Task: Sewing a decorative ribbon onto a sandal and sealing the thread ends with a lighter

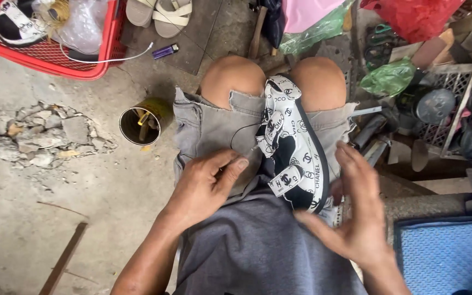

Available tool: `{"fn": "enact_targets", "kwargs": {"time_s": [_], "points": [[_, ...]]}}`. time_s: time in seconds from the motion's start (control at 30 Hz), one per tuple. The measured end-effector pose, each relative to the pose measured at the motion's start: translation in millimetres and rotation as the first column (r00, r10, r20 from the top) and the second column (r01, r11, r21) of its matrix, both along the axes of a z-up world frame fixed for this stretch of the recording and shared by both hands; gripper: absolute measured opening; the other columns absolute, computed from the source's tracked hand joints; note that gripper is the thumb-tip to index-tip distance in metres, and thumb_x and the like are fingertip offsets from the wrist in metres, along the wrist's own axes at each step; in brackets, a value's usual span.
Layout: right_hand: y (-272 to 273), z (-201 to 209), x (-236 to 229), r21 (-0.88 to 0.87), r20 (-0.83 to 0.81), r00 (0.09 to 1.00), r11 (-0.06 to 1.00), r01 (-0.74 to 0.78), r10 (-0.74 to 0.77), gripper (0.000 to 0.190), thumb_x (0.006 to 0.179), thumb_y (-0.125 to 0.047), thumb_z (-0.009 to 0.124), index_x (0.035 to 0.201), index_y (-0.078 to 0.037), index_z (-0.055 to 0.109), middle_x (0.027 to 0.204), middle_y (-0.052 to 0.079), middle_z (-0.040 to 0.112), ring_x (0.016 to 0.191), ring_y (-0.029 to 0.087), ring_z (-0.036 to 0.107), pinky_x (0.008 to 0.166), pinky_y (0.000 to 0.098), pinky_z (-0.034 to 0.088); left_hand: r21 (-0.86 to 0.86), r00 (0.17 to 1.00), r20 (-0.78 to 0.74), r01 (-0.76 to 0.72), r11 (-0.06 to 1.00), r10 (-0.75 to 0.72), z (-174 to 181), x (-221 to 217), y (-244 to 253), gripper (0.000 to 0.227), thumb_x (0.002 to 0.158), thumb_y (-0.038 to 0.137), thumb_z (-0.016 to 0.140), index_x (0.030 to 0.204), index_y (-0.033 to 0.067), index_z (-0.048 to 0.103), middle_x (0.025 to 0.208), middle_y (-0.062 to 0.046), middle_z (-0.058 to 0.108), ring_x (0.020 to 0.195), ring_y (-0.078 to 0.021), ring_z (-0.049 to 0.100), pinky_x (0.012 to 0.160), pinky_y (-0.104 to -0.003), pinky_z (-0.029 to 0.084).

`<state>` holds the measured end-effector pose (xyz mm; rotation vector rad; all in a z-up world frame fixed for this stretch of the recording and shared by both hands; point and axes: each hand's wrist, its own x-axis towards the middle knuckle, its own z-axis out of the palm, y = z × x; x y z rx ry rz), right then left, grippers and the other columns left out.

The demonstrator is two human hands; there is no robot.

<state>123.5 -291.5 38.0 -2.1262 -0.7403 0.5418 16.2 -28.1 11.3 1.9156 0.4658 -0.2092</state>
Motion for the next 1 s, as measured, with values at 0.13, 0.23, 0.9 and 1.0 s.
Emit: {"fn": "enact_targets", "kwargs": {"time_s": [0.13, 0.23, 0.9, 1.0], "points": [[4.7, -33.5, -4.5, -0.052, 0.212, 0.975, 0.997, -0.055, 0.065, 0.078, 0.099, -0.043, 0.054, 0.157, 0.001, 0.026, 0.154, 0.032, 0.044, 0.141, 0.048, 0.048, 0.109, 0.0570, 0.050, -0.078, 0.988, 0.156, 0.026, 0.997, -0.014, 6.6, 12.3, -12.8, 0.025, 0.099, 0.023, 0.061, 0.117, 0.0102, 0.074, 0.117, -0.005, 0.078, 0.097, -0.0159, 0.078, 0.073, -0.030, 0.070], [-6.4, -53.6, -0.1, 0.017, 0.135, 0.991, 1.000, 0.001, -0.004, 0.073, 0.099, -0.043, 0.047, 0.149, 0.008, 0.036, 0.138, 0.033, 0.050, 0.112, 0.044, 0.060, 0.085, 0.0537, 0.054, -0.050, 0.957, 0.290, 0.043, 0.998, -0.027, 4.8, 24.9, -29.0, 0.021, 0.098, 0.007, 0.063, 0.116, 0.0070, 0.074, 0.106, -0.013, 0.079, 0.085, -0.0267, 0.079, 0.071, -0.036, 0.066], [-0.2, -45.2, 3.8, 0.101, 0.190, 0.959, 0.976, 0.195, -0.211, 0.029, 0.092, -0.032, 0.069, 0.080, -0.006, 0.070, 0.049, 0.007, 0.050, 0.042, 0.027, 0.056, 0.042, 0.0316, 0.042, 0.704, 0.860, 0.419, -0.104, 0.703, -0.291, -4.9, 45.1, -60.3, 0.023, 0.098, 0.009, 0.062, 0.118, 0.0006, 0.072, 0.101, -0.014, 0.067, 0.066, -0.0236, 0.066, 0.052, -0.033, 0.057], [-4.6, -49.4, 1.8, 0.131, 0.178, 0.951, 0.964, 0.233, -0.254, 0.026, 0.091, -0.029, 0.072, 0.080, -0.005, 0.071, 0.048, 0.008, 0.050, 0.040, 0.024, 0.055, 0.041, 0.0305, 0.041, 0.688, 0.859, 0.441, -0.137, 0.713, -0.261, -23.2, 48.9, -64.6, 0.023, 0.098, 0.006, 0.060, 0.116, 0.0029, 0.074, 0.097, -0.010, 0.065, 0.067, -0.0218, 0.064, 0.052, -0.032, 0.057]]}}
